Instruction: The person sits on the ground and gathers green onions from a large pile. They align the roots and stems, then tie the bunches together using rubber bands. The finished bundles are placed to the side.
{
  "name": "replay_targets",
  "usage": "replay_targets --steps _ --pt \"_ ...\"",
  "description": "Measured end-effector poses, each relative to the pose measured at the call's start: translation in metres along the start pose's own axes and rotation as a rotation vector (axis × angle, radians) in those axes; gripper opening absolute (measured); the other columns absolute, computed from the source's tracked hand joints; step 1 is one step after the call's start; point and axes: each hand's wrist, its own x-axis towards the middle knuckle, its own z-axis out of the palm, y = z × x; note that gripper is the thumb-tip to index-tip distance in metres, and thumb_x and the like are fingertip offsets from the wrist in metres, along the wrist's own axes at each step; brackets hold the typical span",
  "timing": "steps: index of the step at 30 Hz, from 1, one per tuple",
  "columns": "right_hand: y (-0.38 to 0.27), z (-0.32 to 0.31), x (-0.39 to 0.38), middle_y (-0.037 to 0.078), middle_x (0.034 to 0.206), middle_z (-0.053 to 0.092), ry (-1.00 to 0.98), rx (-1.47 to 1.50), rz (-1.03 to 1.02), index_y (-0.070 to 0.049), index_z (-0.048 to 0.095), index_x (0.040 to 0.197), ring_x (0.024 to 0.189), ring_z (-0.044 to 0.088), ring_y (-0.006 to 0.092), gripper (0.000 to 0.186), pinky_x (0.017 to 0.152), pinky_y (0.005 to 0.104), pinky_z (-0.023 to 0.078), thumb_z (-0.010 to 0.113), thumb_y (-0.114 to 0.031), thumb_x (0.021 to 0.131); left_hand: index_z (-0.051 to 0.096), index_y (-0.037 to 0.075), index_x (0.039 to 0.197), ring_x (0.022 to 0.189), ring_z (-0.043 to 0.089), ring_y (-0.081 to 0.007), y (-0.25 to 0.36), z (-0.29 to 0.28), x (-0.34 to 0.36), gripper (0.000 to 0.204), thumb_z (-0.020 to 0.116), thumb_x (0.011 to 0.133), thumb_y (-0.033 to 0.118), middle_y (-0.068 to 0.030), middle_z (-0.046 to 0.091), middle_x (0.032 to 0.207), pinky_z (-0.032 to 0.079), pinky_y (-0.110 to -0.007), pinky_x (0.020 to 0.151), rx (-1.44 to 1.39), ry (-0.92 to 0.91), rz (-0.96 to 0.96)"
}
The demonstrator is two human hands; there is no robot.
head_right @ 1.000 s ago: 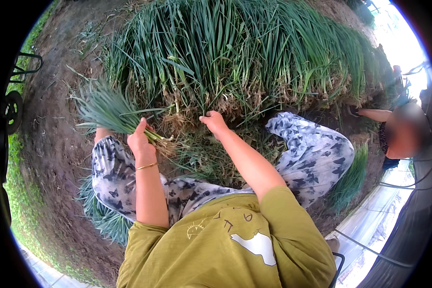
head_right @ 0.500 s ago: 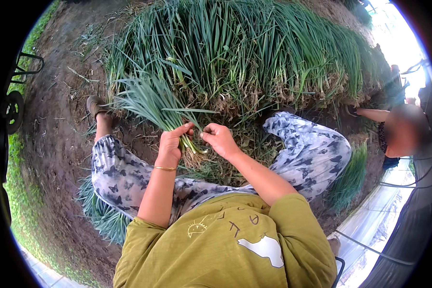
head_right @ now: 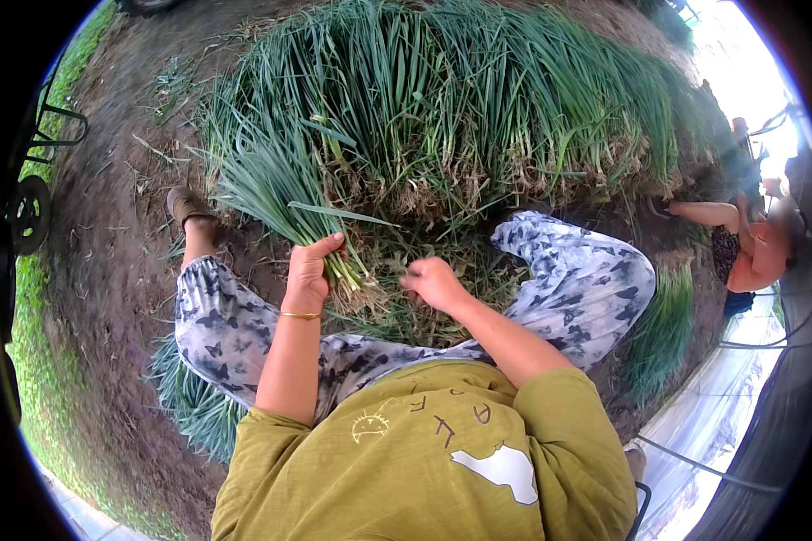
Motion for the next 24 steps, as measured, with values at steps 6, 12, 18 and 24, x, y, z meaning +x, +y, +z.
replay_targets --steps 6,12,18,24 --pt "-0.057 0.026 0.04 0.009 0.063 0.057 0.274 0.215 -0.456 0.004 0.059 0.081 0.057 0.047 0.0145 0.026 0.056 0.0329 0.041 0.062 -0.022 0.085 0.061 0.0 0.089 0.065 0.06 -0.0168 -0.008 0.017 -0.012 0.017 0.067 0.073 -0.005 -0.0065 0.063 0.079 0.05 -0.028 0.059 0.003 -0.053 0.076" --pt "-0.02 0.01 0.004 0.017 0.067 0.058 0.231 -0.174 -0.196 0.002 0.059 0.083 0.063 0.057 0.0261 0.024 0.06 0.0368 0.043 0.06 -0.022 0.085 0.063 -0.002 0.087 0.062 0.058 -0.0189 0.001 -0.004 0.003 0.012 0.068 0.076 -0.003 -0.0082 0.062 0.076 0.05 -0.03 0.057 -0.162 0.103 0.034" --pt "-0.002 -0.003 -0.006 0.013 0.097 0.06 0.03 -0.078 -0.101 -0.004 0.053 0.113 0.094 0.059 0.0212 0.03 0.075 0.0344 0.047 0.06 -0.014 0.086 0.061 -0.004 0.086 0.061 0.059 -0.0216 0.001 -0.005 0.0 0.011 0.067 0.076 -0.002 -0.0105 0.062 0.076 0.053 -0.033 0.058 -0.23 0.021 -0.057" --pt "-0.051 0.03 0.029 0.005 0.112 0.059 -0.219 0.512 -0.347 0.0 0.045 0.127 0.098 0.054 0.0122 0.049 0.085 0.0264 0.045 0.062 -0.002 0.082 0.06 -0.002 0.089 0.072 0.063 -0.0225 0.003 0.002 -0.006 0.01 0.064 0.08 0.001 -0.0106 0.064 0.082 0.055 -0.035 0.067 -0.186 -0.009 -0.13"
